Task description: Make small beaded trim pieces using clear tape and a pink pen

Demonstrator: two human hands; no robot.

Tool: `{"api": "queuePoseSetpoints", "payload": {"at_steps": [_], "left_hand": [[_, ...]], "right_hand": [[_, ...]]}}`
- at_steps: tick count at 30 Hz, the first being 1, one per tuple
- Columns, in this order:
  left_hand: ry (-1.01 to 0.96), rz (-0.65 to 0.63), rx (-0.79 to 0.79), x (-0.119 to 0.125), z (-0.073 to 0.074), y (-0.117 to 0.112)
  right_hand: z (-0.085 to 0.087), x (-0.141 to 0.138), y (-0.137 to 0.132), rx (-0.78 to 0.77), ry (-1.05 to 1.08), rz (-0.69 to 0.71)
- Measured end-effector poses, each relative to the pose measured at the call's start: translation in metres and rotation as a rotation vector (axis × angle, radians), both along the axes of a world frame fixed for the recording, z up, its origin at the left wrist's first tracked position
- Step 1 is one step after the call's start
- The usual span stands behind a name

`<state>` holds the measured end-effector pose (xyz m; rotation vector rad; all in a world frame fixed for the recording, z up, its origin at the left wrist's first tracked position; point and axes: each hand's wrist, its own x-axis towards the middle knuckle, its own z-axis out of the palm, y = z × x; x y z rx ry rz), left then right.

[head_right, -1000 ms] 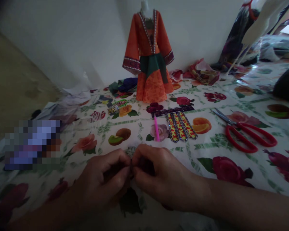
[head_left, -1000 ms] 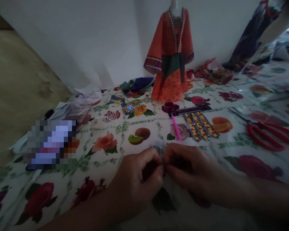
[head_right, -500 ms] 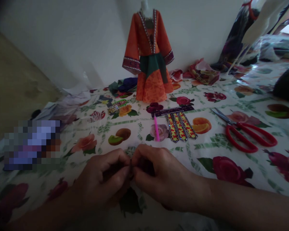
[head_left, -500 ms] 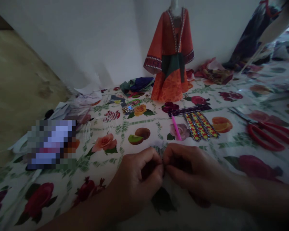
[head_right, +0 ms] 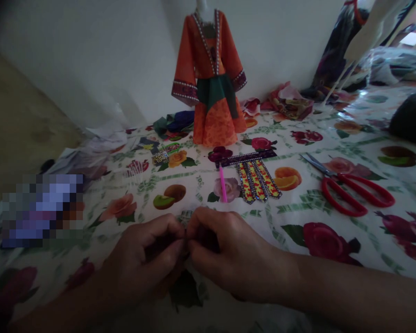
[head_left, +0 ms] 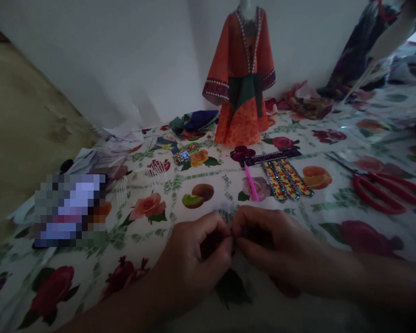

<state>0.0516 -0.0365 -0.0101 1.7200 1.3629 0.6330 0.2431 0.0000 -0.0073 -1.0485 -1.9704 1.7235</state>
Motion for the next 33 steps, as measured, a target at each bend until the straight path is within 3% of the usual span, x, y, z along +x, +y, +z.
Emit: {"api": "queuePoseSetpoints", "payload": {"at_steps": [33], "left_hand": [[-0.002, -0.008, 0.000, -0.0009, -0.0009, -0.0004]], "right_hand": [[0.0008, -0.0011, 0.0009, 0.023, -0.003, -0.012]]}}
